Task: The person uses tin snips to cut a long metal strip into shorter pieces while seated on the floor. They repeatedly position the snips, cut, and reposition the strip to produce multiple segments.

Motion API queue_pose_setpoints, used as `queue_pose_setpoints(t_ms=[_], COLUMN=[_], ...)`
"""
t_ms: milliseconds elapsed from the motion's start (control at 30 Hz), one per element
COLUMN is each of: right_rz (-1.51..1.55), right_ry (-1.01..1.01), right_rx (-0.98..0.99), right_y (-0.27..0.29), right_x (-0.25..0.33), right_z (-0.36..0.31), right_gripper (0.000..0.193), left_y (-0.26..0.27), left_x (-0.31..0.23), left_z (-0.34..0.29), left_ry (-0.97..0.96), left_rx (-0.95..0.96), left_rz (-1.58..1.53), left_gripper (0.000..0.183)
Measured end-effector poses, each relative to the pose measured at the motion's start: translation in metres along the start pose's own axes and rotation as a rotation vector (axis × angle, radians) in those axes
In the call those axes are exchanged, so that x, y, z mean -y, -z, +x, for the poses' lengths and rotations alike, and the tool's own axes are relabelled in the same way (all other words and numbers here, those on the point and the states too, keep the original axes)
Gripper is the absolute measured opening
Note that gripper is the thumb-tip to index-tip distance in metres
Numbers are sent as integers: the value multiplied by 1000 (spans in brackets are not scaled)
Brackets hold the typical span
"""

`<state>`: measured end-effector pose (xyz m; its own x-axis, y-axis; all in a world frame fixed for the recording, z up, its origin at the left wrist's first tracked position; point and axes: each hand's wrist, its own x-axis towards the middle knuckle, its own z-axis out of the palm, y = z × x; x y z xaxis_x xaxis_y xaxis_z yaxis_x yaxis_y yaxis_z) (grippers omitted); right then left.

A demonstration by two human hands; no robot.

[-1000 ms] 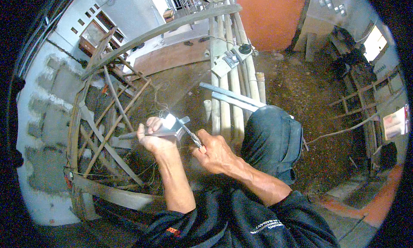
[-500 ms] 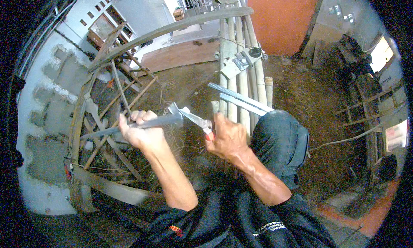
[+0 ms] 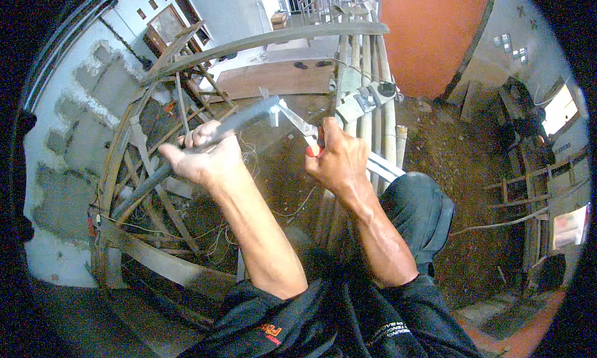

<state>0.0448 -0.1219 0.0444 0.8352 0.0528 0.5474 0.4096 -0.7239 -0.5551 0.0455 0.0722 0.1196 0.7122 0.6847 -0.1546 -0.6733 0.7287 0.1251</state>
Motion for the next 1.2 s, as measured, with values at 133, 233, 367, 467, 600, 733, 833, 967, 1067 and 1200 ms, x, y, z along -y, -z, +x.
queue_pose_setpoints(t_ms=[133,233,367,467,600,733,833,967,1067,1200], right_rz=[66,226,370,750,896,356,-352,-377,195,109], right_ry=[45,50,-93,-515,-1034,-422,-148,134,-534,-128], right_rx=[30,104,447,827,1102,612,454,262,398,417], right_y=[-1,-3,4,19,29,29,47,66,61,35], right_x=[12,28,46,45,8,-45,-71,-71,-51,-9], right_z=[8,1,-15,-41,-92,-111,-89,-60,-52,-57], right_gripper=[23,19,17,7,42,28,33,24,15,23], left_y=[2,5,14,32,73,107,111,100,95,98], left_x=[-20,-41,-69,-77,-50,7,32,33,19,-9], left_z=[2,9,19,26,17,-1,4,14,16,4], left_ry=[38,-8,60,156,419,388,442,543,542,417], left_rx=[298,618,937,1027,667,-175,-447,-391,-175,-164], left_rz=[-111,-127,-91,-49,0,199,-10,-46,-75,-47], left_gripper=[56,62,54,48,43,40,38,39,35,26])
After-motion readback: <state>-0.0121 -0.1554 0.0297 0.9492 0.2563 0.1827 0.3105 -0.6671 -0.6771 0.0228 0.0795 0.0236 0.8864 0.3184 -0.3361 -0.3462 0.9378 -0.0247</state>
